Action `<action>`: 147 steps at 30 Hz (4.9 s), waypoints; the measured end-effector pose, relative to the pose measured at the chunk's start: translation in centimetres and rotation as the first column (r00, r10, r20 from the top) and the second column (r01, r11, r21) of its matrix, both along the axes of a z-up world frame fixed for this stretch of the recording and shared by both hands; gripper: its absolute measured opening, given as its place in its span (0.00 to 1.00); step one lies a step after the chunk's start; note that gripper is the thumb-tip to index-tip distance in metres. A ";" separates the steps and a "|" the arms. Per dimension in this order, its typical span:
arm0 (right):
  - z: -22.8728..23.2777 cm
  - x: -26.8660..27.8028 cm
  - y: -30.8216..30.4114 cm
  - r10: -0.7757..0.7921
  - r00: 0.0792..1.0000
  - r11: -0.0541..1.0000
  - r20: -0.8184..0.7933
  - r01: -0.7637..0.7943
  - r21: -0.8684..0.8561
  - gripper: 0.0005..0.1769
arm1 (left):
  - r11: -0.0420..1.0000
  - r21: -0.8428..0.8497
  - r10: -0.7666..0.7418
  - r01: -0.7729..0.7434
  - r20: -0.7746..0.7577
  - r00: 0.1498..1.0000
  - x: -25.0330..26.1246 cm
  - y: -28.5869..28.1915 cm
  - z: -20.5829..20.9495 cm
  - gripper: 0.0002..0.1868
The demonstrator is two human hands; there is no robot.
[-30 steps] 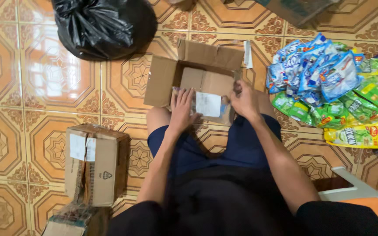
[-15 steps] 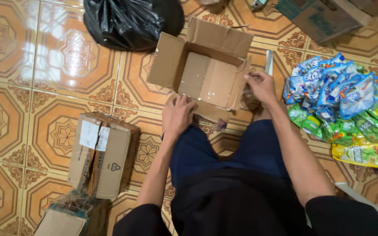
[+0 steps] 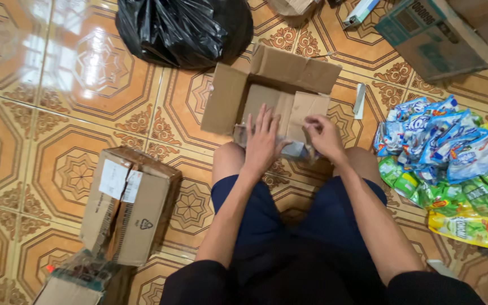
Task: The person opens a cardboard box and removes multiple small snack packets, placing them on the floor. Then the person opens a black plastic bag and removes several larger packets, placing them beside the snacks.
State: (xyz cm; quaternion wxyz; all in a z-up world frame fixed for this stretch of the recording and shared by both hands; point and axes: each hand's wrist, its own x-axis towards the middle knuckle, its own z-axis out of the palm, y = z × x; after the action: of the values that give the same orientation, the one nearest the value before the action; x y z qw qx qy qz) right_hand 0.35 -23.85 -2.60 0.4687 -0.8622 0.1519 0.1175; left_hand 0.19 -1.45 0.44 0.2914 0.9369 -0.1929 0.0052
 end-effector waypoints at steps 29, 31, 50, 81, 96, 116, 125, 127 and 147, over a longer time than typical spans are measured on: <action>2.1 2.6 0.1 0.339 0.837 0.898 0.430 -0.151 -0.414 0.16 | 0.732 -0.318 0.409 -0.603 -0.502 0.762 4.4 10.9 2.6 0.38; 1.9 3.8 -0.3 0.180 0.878 0.943 0.443 -0.027 -0.330 0.11 | 0.827 -0.303 0.369 -0.474 -0.344 0.864 4.0 10.6 2.5 0.35; 0.1 3.0 -1.7 0.215 0.941 0.972 0.262 -0.181 -0.149 0.39 | 0.884 -0.412 0.152 -0.218 -0.187 0.970 2.2 8.9 4.7 0.28; 5.2 3.8 -1.3 0.551 0.833 0.758 0.042 -0.480 -0.442 0.97 | 0.890 -0.428 -0.044 -0.159 -0.425 0.904 1.7 6.3 3.1 0.29; 4.1 2.3 -7.8 0.248 0.955 0.951 0.162 -0.209 -0.226 0.45 | 0.932 -0.358 -0.273 0.047 -0.611 0.743 1.2 4.9 -6.0 0.37; -4.1 4.4 -7.6 -0.174 0.980 0.972 -0.092 0.186 0.145 0.62 | 0.784 -0.532 0.089 -0.320 -0.414 0.906 3.5 0.2 -8.8 0.41; -1.5 2.3 -6.6 -0.286 0.926 0.553 -0.248 0.370 0.746 0.38 | 0.686 -0.611 0.082 -0.395 -0.475 0.876 4.1 1.4 -5.2 0.40; 0.7 3.1 -5.9 -0.232 0.964 0.587 -0.127 0.243 0.773 0.36 | 0.663 -0.645 0.115 -0.381 -0.416 0.902 4.2 3.0 -2.6 0.39; 8.5 -1.0 41.8 0.756 0.573 0.351 0.316 -0.763 0.543 0.31 | -0.217 -0.539 0.827 -0.814 -0.544 0.140 -26.9 35.0 10.6 0.37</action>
State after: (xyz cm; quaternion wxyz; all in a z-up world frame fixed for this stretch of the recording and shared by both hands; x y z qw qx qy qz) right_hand -0.64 17.99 5.87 0.6192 -0.6232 -0.3150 0.3592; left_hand -26.76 33.54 11.03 0.5734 0.5895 0.4935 0.2831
